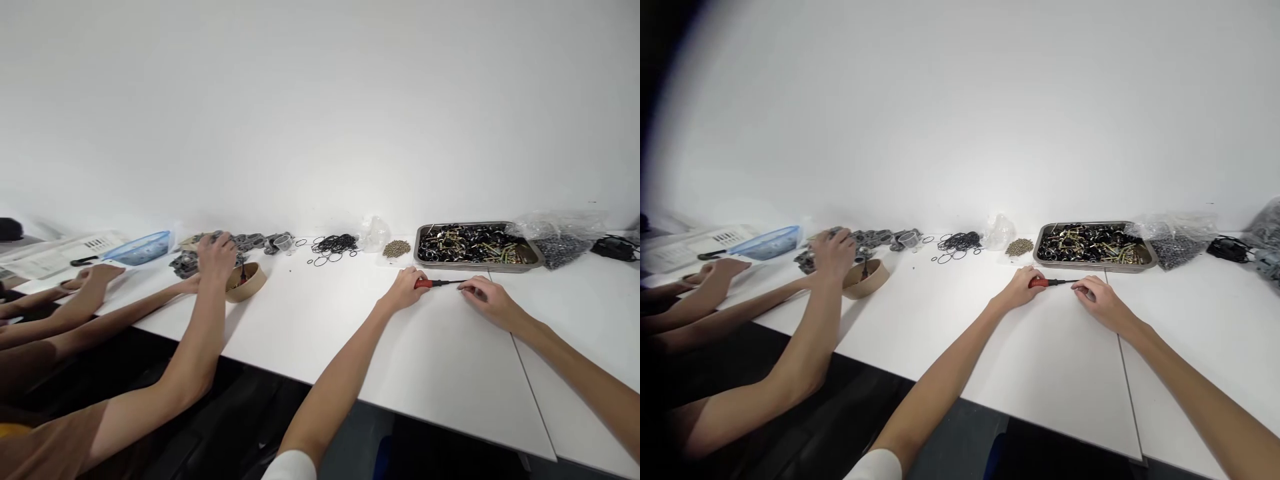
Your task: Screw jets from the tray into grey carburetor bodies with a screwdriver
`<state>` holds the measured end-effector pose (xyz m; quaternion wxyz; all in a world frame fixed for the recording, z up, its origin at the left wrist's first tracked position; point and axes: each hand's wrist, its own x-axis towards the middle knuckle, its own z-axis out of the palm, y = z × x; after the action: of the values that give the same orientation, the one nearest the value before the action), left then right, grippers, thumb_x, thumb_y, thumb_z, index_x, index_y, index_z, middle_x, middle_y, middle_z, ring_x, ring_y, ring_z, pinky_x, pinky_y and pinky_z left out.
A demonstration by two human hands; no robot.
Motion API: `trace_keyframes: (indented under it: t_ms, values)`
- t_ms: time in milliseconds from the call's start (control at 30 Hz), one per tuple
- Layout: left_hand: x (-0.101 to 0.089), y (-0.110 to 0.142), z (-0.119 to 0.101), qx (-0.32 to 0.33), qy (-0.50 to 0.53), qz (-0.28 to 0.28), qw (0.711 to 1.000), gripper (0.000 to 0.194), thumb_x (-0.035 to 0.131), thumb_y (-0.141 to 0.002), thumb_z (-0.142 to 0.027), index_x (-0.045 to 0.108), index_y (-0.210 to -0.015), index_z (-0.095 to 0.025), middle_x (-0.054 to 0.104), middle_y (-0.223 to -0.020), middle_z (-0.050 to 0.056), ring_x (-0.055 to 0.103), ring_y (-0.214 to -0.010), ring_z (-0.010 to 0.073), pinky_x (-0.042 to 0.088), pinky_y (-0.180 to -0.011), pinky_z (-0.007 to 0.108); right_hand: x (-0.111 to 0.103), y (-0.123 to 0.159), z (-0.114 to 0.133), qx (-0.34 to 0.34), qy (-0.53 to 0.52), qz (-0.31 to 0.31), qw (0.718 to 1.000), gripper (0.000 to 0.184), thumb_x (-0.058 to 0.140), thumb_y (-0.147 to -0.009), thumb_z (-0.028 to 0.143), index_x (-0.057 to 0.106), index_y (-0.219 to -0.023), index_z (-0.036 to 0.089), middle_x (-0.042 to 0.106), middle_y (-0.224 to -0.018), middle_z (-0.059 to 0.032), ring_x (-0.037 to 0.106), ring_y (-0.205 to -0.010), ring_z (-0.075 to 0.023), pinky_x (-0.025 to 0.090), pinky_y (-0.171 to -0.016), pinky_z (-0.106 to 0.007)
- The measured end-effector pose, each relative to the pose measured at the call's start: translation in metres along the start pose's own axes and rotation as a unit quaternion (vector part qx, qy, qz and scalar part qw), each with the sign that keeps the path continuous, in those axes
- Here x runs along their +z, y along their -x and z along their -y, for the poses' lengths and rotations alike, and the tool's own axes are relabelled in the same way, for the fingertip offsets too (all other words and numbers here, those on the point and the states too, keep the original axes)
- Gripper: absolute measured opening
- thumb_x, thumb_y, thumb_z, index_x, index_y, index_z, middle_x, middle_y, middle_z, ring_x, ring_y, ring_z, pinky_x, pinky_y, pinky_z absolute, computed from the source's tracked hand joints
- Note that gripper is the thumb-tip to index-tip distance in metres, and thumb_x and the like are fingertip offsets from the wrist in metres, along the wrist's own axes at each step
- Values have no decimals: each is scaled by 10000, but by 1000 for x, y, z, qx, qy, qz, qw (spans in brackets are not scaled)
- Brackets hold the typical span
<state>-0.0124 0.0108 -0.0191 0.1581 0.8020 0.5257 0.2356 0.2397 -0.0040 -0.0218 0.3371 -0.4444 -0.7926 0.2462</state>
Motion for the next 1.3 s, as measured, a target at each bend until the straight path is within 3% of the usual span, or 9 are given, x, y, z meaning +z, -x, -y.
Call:
trace_keyframes:
  t_ms: [300,633,1067,1167,1300]
  values:
    - [-1,0,7,-3,14,4,1000,125,563,-874,-176,541,-993,-205,632,-928,35,549,-886,209,460,-823,338,-4,-2,-7,22,3,-41,999,282,521,-848,408,703,-916,204,712,-919,-85,598,-726,-208,499,-680,-343]
    - [-4,1,4,11,26,8,1000,141,547,-820,-100,619,-913,-178,661,-900,51,582,-838,203,468,-862,355,-6,0,-6,49,17,-24,998,307,508,-843,368,697,-992,177,697,-963,-100,609,-794,-221,496,-721,-359]
    - [-2,1,8,13,22,-21,999,145,625,-836,-226,663,-969,-181,608,-995,90,546,-1046,253,471,-955,398,-8,-1,-7,47,27,-21,998,276,504,-822,319,683,-984,185,680,-915,-87,598,-761,-206,497,-694,-343]
    - [-5,1,9,7,42,-48,998,164,596,-879,-306,662,-964,-181,621,-986,79,578,-947,211,504,-872,347,-8,-1,-7,39,31,-19,999,264,501,-816,305,678,-975,191,677,-898,-79,590,-740,-198,496,-686,-338]
    - [-12,-2,14,-25,19,-110,993,158,490,-916,-217,642,-897,-177,635,-943,76,588,-862,191,502,-819,331,-6,-3,-12,29,26,-19,999,268,511,-803,297,680,-984,195,679,-917,-82,597,-751,-203,503,-689,-344]
